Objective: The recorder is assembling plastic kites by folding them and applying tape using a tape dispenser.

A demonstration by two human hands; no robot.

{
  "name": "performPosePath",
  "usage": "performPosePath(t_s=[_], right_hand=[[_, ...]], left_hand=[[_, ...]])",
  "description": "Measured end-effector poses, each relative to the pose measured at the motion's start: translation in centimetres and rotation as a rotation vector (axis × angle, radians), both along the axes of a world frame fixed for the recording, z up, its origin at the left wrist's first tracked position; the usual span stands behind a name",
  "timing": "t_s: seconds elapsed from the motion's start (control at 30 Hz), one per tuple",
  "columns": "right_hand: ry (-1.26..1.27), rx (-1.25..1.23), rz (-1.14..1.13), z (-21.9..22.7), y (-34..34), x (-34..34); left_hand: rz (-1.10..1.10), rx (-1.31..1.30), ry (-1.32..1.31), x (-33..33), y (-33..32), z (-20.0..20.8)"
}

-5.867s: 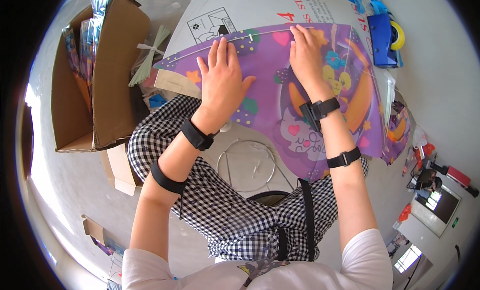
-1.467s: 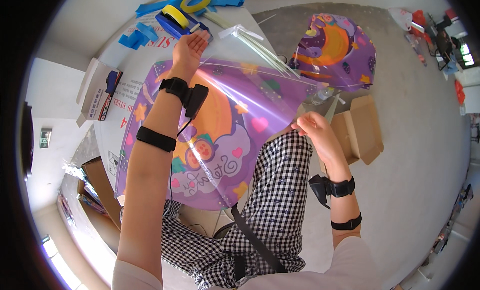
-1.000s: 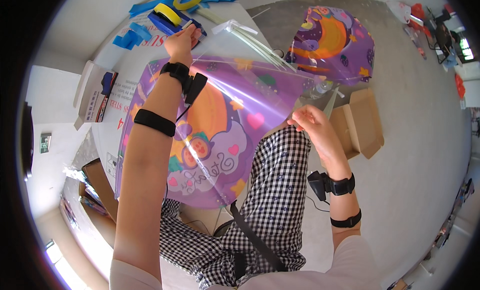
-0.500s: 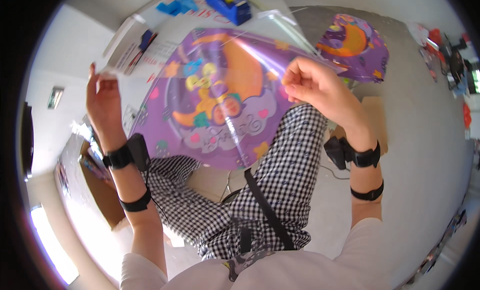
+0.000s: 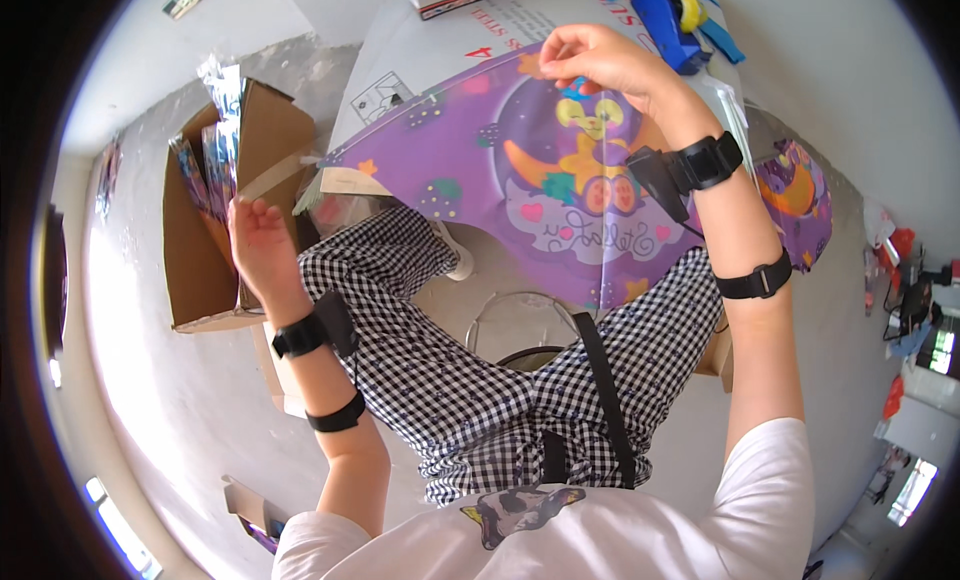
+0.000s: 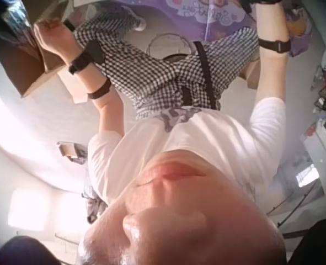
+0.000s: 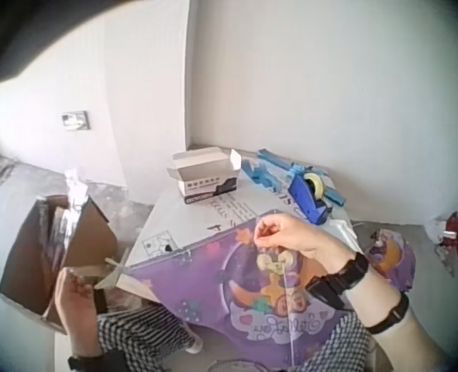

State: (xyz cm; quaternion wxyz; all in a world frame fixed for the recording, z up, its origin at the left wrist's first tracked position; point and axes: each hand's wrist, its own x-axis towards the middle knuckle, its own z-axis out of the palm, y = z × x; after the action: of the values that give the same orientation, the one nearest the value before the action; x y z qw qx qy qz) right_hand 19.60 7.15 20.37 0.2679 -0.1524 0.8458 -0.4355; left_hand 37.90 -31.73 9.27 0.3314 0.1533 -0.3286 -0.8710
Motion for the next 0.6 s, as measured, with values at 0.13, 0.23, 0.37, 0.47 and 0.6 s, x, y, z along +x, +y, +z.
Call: performPosePath(t_s=[0.13,0.23,0.37,0.47,0.6], right_hand=[[-0.009,0.005,-0.109,-2.4,-1.3,-3.5],[-0.057,-0.001,-0.165,-4.1,-1.6,-5.9],[-0.153,-0.008,-0.164,-6.0,-1.0,-8.9],[-0.194,-0.011,-0.222,-7.8,-0.9,-10.4],[-0.13,0.027,-0.317,-10.2,-1.1,-11.6]], left_hand=[[0.126,-0.163,-0.137,-3.5,1.7,-3.0],[0.119,-0.225,-0.32,-5.6,1.8,-4.7],[0.079,-0.3,-0.528,-7.0,0.9,-6.4],[0.043,-0.282,-0.411,-7.5,0.9,-7.2],[0.045,-0.409,-0.538,-8.1,1.4,-7.7]])
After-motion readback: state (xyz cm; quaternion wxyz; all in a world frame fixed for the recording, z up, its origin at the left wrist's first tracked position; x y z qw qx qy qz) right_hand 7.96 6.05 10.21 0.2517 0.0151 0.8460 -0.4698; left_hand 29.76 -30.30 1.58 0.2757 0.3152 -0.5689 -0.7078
